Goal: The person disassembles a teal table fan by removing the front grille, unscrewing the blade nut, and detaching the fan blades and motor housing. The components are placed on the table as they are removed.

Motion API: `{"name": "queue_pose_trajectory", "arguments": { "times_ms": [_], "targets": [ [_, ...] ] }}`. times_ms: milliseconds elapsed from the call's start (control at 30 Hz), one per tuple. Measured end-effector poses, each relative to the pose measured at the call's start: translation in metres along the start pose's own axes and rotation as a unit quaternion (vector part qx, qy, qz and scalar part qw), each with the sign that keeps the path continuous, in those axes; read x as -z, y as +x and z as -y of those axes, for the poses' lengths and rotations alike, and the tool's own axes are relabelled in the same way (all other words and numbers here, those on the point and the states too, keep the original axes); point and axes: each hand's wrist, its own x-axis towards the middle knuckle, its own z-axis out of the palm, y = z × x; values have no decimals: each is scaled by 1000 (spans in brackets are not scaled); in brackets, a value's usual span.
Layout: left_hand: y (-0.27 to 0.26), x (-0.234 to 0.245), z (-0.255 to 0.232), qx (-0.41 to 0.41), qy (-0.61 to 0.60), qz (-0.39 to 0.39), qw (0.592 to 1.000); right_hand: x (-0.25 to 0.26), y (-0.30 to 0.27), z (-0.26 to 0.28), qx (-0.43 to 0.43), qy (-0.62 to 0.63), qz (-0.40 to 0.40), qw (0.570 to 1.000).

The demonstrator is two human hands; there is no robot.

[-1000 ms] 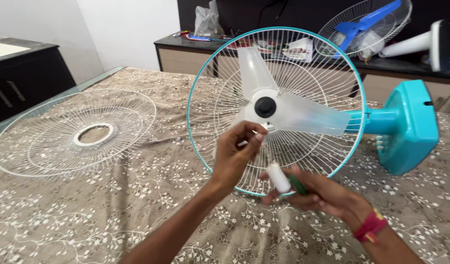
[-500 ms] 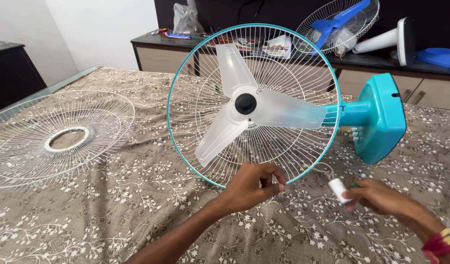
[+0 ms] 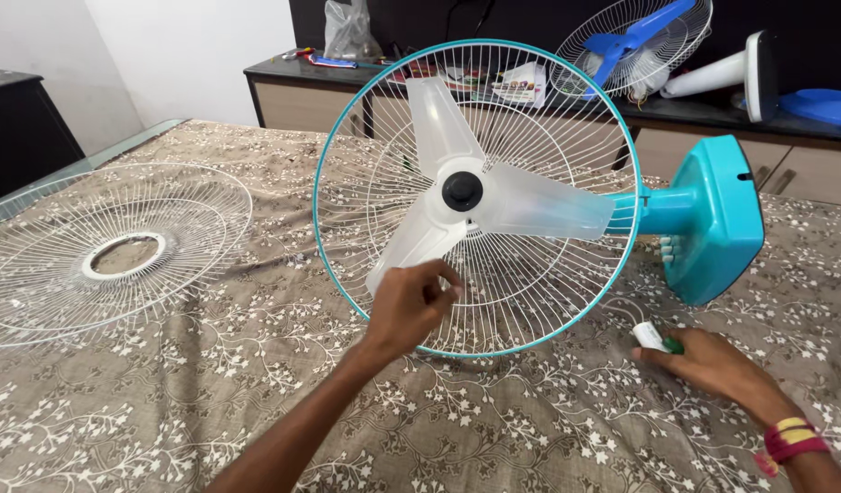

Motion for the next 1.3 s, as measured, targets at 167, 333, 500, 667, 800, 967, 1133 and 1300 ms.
{"name": "queue_pose_trajectory", "arguments": {
  "times_ms": [167, 333, 500, 667, 800, 967, 1133, 1300],
  "targets": [
    [10, 23, 35, 24, 33, -143, 989, 21, -41, 48, -97, -56, -57, 992],
    [5, 40, 69, 53, 132, -326, 935, 40, -72, 89, -103, -90, -157, 978],
    [7, 48, 77, 117, 47, -287, 950, 59, -85, 120, -11, 17, -230, 973],
    [10, 30, 67, 65, 8, -201, 977, 70, -82, 173, 107, 144, -304, 936],
    [17, 12, 57, -51, 78, -207, 974, 80, -73, 230, 237, 130, -382, 884],
    [32, -2, 43, -2, 75, -172, 982, 91, -57, 285, 259, 124, -348, 892],
    [39, -8, 33, 46, 37, -151, 987, 79, -66, 286, 287, 40, -157, 944],
    [38, -19, 24, 37, 48, -168, 984, 43, -109, 260, 373, -42, 107, 921]
  ]
}}
